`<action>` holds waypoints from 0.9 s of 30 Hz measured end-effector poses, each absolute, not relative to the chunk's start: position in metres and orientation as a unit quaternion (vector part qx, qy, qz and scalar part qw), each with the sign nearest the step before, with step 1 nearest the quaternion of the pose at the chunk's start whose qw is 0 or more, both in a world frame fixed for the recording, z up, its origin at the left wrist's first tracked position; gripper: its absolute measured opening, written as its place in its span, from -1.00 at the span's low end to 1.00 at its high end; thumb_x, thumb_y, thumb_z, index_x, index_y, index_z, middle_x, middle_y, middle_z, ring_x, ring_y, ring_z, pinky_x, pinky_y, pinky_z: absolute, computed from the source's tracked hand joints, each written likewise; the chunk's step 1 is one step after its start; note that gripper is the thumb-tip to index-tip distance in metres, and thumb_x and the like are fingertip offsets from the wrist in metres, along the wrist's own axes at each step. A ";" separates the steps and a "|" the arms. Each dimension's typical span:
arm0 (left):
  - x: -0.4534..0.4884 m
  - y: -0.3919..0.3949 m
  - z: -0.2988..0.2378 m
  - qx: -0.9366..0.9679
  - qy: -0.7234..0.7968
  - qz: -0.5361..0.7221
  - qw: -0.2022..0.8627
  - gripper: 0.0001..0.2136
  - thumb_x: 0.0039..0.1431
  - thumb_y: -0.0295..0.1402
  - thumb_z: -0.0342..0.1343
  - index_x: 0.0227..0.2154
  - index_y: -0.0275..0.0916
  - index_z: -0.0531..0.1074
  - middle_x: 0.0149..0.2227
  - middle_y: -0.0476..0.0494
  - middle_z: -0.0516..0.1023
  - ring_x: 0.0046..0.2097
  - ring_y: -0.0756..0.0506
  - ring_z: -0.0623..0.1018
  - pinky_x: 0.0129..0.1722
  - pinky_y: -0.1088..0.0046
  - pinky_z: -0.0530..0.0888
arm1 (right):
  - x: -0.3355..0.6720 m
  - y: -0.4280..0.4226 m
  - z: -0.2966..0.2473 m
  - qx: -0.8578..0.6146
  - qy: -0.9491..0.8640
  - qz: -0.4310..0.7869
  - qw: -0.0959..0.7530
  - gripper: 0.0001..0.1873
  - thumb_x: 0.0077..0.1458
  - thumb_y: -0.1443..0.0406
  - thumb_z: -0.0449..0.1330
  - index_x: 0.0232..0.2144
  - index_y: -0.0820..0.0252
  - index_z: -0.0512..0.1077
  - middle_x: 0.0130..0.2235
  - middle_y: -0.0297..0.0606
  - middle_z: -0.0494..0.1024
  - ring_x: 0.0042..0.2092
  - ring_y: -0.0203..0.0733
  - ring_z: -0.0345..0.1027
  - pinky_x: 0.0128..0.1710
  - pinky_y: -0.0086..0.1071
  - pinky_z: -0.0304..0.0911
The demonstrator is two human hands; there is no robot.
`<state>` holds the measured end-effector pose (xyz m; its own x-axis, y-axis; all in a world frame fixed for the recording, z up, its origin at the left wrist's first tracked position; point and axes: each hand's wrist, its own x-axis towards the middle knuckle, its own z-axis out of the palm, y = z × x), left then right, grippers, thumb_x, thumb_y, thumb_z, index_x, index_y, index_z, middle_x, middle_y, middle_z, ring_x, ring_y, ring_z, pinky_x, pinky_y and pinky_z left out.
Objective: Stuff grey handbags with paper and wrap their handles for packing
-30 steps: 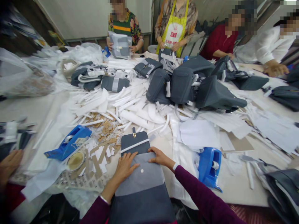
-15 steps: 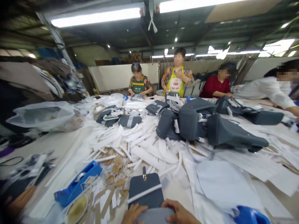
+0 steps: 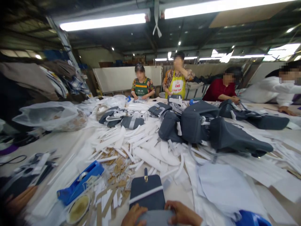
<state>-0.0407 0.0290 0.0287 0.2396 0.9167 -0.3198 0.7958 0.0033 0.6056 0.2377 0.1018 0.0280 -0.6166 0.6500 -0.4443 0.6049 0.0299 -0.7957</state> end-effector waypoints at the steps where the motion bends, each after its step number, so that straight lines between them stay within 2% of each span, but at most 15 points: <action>1: -0.040 0.025 0.034 0.702 0.607 0.096 0.360 -0.64 0.10 -0.25 0.08 0.00 0.01 0.41 0.00 -0.11 0.44 0.06 -0.18 0.41 0.06 0.32 0.34 | 0.237 0.104 0.033 -0.459 -0.741 0.490 0.010 -0.62 -0.29 0.27 0.33 -0.30 0.18 0.45 -0.32 -0.31 0.41 -0.26 -0.13 0.31 -0.21 -0.31 0.23; 3: -0.038 0.021 0.041 0.706 0.597 0.109 0.364 -0.66 0.19 -0.24 0.01 0.02 -0.06 0.39 -0.03 -0.15 0.43 0.04 -0.17 0.40 0.05 0.32 0.33 | 0.228 0.113 0.044 -0.471 -0.791 0.382 0.078 -0.66 -0.17 0.38 0.26 -0.23 0.21 0.44 -0.14 -0.17 0.40 -0.07 -0.06 0.26 -0.03 -0.25 0.17; 5: -0.037 0.022 0.042 0.716 0.583 0.113 0.366 -0.67 0.23 -0.21 -0.02 0.02 -0.09 0.38 -0.07 -0.16 0.43 0.02 -0.16 0.40 0.03 0.31 0.33 | 0.210 0.124 0.050 -0.450 -0.828 0.311 0.128 -0.65 -0.04 0.47 0.15 -0.14 0.20 0.42 -0.09 -0.13 0.38 -0.02 -0.08 0.21 0.00 -0.24 0.14; 7: -0.036 0.024 0.040 0.725 0.574 0.119 0.362 -0.68 0.25 -0.20 -0.04 0.02 -0.08 0.38 -0.11 -0.13 0.42 -0.02 -0.14 0.40 0.01 0.31 0.34 | 0.187 0.133 0.048 -0.409 -0.865 0.261 0.126 -0.60 -0.03 0.52 0.13 -0.10 0.19 0.41 -0.08 -0.13 0.38 -0.02 -0.07 0.17 -0.02 -0.23 0.13; 10: -0.037 0.025 0.036 0.739 0.566 0.118 0.346 -0.69 0.25 -0.19 -0.04 0.02 -0.07 0.37 -0.15 -0.12 0.41 -0.05 -0.14 0.40 -0.03 0.31 0.35 | 0.158 0.137 0.039 -0.376 -0.895 0.224 0.085 -0.67 0.02 0.53 0.09 -0.17 0.20 0.44 -0.14 -0.13 0.40 -0.08 -0.06 0.17 -0.08 -0.22 0.10; 13: -0.036 0.022 0.034 0.747 0.568 0.111 0.326 -0.68 0.24 -0.19 -0.02 0.03 -0.05 0.35 -0.15 -0.12 0.41 -0.05 -0.17 0.40 -0.05 0.28 0.36 | 0.148 0.131 0.030 -0.378 -0.893 0.236 0.066 -0.75 0.10 0.53 0.03 -0.27 0.22 0.45 -0.24 -0.16 0.41 -0.15 -0.12 0.19 -0.15 -0.29 0.10; 17: -0.032 0.017 0.028 0.726 0.597 0.148 0.306 -0.62 0.20 -0.22 0.04 0.06 -0.13 0.25 -0.07 -0.18 0.36 0.00 -0.21 0.38 -0.02 0.18 0.35 | 0.156 0.118 0.024 -0.380 -0.884 0.266 0.063 -0.76 0.08 0.52 0.06 -0.27 0.20 0.45 -0.25 -0.21 0.42 -0.18 -0.19 0.25 -0.24 -0.40 0.11; 20: -0.030 0.013 0.022 0.686 0.624 0.221 0.301 -0.51 0.11 -0.26 0.14 0.06 -0.25 0.16 -0.01 -0.26 0.26 0.05 -0.22 0.33 0.05 0.16 0.34 | 0.164 0.111 0.024 -0.382 -0.866 0.316 0.060 -0.73 0.04 0.54 0.09 -0.26 0.18 0.47 -0.26 -0.25 0.45 -0.17 -0.21 0.29 -0.24 -0.43 0.12; 23: -0.029 0.011 0.019 0.662 0.641 0.260 0.289 -0.43 0.05 -0.29 0.19 0.08 -0.27 0.09 0.06 -0.29 0.14 0.13 -0.22 0.25 0.12 0.17 0.29 | 0.167 0.111 0.025 -0.374 -0.852 0.363 0.052 -0.72 0.02 0.56 0.10 -0.33 0.18 0.50 -0.30 -0.29 0.49 -0.22 -0.25 0.33 -0.25 -0.44 0.15; 25: -0.029 0.011 0.020 0.658 0.648 0.257 0.284 -0.44 0.05 -0.28 0.20 0.07 -0.26 0.11 0.07 -0.28 0.11 0.14 -0.21 0.24 0.14 0.18 0.27 | 0.167 0.111 0.025 -0.365 -0.850 0.376 0.047 -0.72 0.03 0.56 0.09 -0.34 0.18 0.52 -0.31 -0.30 0.50 -0.26 -0.28 0.34 -0.26 -0.46 0.16; 27: -0.028 0.010 0.023 0.659 0.657 0.237 0.279 -0.51 0.06 -0.25 0.20 0.01 -0.26 0.20 0.02 -0.24 0.17 0.09 -0.20 0.28 0.12 0.18 0.28 | 0.167 0.110 0.027 -0.361 -0.848 0.384 0.048 -0.75 0.07 0.52 0.10 -0.33 0.19 0.53 -0.30 -0.28 0.50 -0.25 -0.28 0.35 -0.24 -0.45 0.18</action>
